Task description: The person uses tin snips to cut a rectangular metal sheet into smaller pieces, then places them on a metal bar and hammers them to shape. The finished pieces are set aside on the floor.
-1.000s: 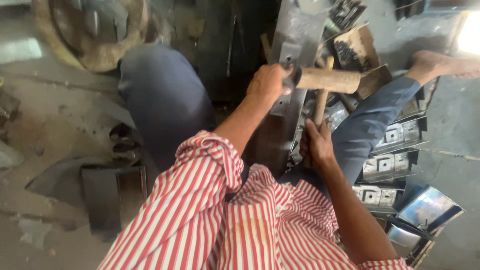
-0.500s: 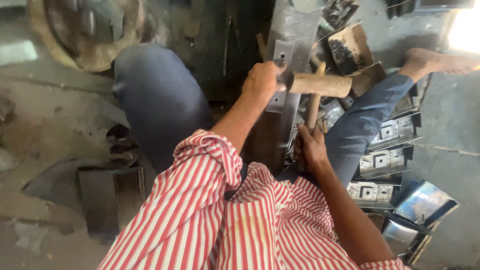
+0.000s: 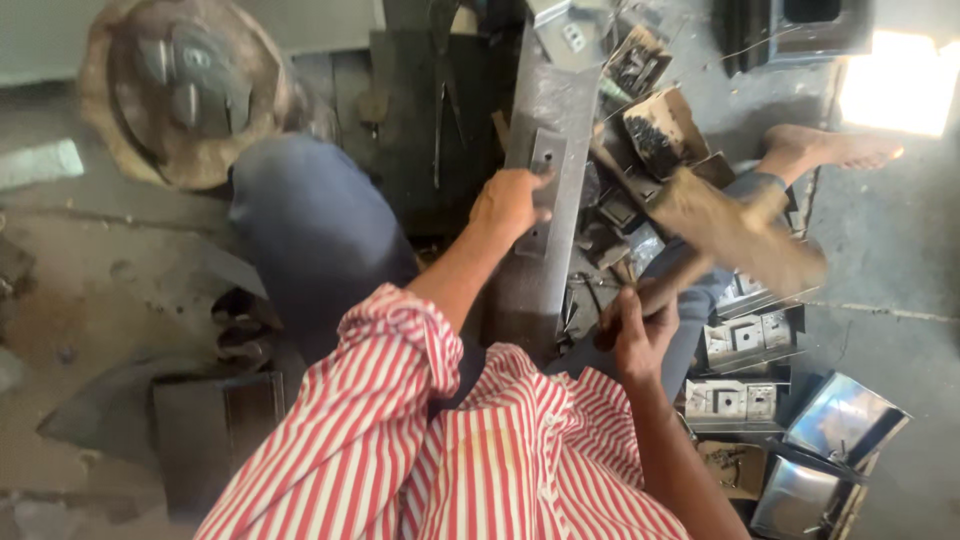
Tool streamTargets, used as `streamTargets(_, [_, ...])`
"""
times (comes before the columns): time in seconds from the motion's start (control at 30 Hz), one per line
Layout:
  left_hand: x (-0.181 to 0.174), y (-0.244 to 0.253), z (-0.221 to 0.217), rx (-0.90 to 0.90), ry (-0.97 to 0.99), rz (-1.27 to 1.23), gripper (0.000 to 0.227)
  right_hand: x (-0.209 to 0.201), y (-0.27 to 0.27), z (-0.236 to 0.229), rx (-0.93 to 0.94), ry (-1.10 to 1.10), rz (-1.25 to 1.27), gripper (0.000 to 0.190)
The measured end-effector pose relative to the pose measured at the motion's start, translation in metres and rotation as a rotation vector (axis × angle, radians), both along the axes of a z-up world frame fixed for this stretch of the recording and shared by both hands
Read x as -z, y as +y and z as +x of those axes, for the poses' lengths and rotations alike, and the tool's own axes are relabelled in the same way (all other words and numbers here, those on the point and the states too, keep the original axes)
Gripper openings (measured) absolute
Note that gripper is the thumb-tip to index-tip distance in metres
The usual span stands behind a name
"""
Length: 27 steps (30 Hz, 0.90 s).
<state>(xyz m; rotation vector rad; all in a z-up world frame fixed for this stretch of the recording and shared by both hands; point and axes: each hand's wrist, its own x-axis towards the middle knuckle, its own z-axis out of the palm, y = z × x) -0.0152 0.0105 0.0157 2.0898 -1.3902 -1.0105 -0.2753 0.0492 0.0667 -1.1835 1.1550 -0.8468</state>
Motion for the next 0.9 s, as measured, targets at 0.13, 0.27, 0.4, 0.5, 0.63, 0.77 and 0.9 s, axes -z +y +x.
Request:
streamTargets(0.13, [-0.002,-0.01,-0.006,0.079,-0.163,-0.061,0.063,0.023,-0.015,-0.038,-0.148,-0.391,-0.134,0.02])
streamTargets(0.27, [0.015,-0.017,-0.008,0.09,-0.308,-0.291,0.06,0.066,0.009,-0.028,-0.245,-0.465,0.439,0.018])
streamTargets(0.4, [0.021,-0.034,0.007,-0.022,0.096,-0.069,0.024,0.062,0.026,0.031,-0.049,0.084,0.237,0.011])
streamTargets(0.5, [0.025,-0.04,0.021,-0.325,0.221,-0.179,0.024,0.014,-0.001,0.039,-0.008,0.153,0.026,0.02])
streamTargets(0.63, [0.028,-0.047,0.013,-0.424,0.25,-0.334,0.032,-0.03,-0.025,0.036,0.118,0.079,0.105,0.022])
streamTargets(0.77, [0.03,-0.055,0.014,-0.351,0.163,-0.362,0.029,-0.02,-0.018,0.031,0.077,0.387,0.313,0.032])
streamTargets(0.9, [0.037,-0.057,0.014,-0.288,0.139,-0.326,0.027,0.0,0.004,0.008,0.101,0.384,0.461,0.029])
